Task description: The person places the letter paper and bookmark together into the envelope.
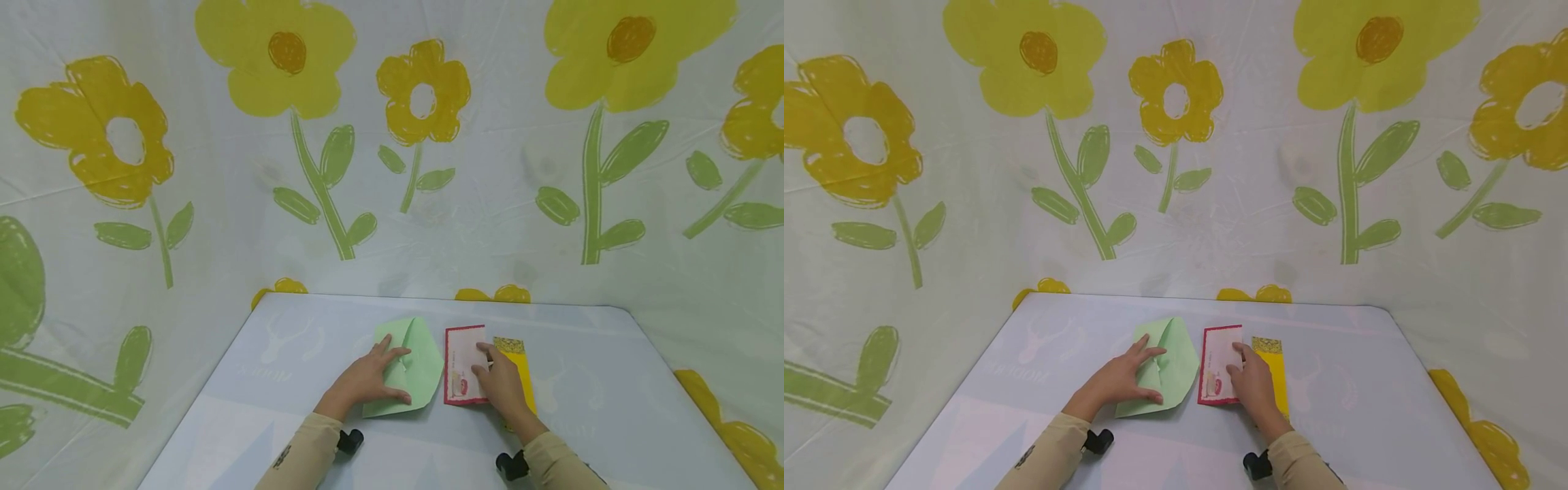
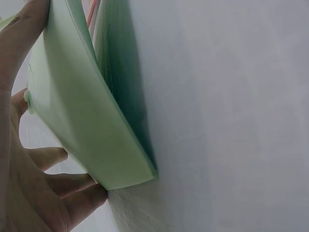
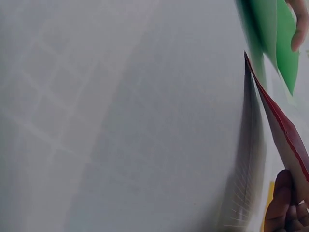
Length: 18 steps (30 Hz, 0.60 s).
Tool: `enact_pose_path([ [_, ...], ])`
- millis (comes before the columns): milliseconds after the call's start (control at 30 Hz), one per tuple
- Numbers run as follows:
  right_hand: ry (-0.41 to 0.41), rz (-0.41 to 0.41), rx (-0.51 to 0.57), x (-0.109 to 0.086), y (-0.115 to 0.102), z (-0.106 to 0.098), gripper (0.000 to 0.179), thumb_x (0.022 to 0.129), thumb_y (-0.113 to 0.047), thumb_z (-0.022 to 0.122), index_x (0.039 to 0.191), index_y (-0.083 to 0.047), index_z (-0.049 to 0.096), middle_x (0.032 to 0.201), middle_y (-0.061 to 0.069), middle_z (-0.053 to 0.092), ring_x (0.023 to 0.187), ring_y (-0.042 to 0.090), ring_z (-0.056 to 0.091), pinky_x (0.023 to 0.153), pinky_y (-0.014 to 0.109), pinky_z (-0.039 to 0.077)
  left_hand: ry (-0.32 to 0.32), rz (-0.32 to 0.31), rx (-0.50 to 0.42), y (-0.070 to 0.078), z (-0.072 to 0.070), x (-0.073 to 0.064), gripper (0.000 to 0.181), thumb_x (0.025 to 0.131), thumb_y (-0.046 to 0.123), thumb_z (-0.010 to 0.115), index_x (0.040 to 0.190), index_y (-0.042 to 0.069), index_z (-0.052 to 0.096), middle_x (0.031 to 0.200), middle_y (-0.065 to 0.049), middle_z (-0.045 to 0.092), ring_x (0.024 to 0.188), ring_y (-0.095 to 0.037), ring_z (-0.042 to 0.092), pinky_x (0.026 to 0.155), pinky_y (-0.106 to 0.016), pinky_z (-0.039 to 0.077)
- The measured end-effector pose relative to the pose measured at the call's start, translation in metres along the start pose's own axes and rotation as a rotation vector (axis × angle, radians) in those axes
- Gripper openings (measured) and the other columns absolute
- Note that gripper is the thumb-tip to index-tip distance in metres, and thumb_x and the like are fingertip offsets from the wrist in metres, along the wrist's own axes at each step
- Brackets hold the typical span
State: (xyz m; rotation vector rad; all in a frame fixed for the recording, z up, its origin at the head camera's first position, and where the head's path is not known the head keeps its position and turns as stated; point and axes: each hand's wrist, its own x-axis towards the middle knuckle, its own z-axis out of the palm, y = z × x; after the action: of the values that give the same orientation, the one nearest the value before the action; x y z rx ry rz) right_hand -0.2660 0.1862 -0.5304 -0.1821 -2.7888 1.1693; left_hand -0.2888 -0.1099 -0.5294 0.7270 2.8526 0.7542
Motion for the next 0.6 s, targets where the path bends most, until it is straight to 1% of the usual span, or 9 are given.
enact_pose_path([
  [267,0.01,-0.004,0.0,0.0015,0.0003,-0.002,0.053,0.095,-0.015,0.072,0.145,-0.005,0.054,0.132,0.017,0.062,0.102,0.03,0.057,0.092,0.047,0.052,0.003,-0.002,0.007,-0.0005,-0.0002,0.0006,0.1,0.064,0.078,0.079,0.15,0.039,0.046,0.168,-0.013,0.021,0.14,-0.043,0.044,0.101,-0.058,0.047],
  [600,0.027,-0.008,0.007,0.0027,-0.0024,-0.0035,0.053,0.096,-0.016,0.071,0.145,-0.005,0.054,0.135,0.017,0.061,0.104,0.031,0.057,0.093,0.047,0.051,-0.003,0.003,0.0,-0.0009,-0.0003,0.001,0.101,0.064,0.077,0.08,0.151,0.038,0.046,0.168,-0.014,0.021,0.141,-0.044,0.042,0.101,-0.059,0.046],
])
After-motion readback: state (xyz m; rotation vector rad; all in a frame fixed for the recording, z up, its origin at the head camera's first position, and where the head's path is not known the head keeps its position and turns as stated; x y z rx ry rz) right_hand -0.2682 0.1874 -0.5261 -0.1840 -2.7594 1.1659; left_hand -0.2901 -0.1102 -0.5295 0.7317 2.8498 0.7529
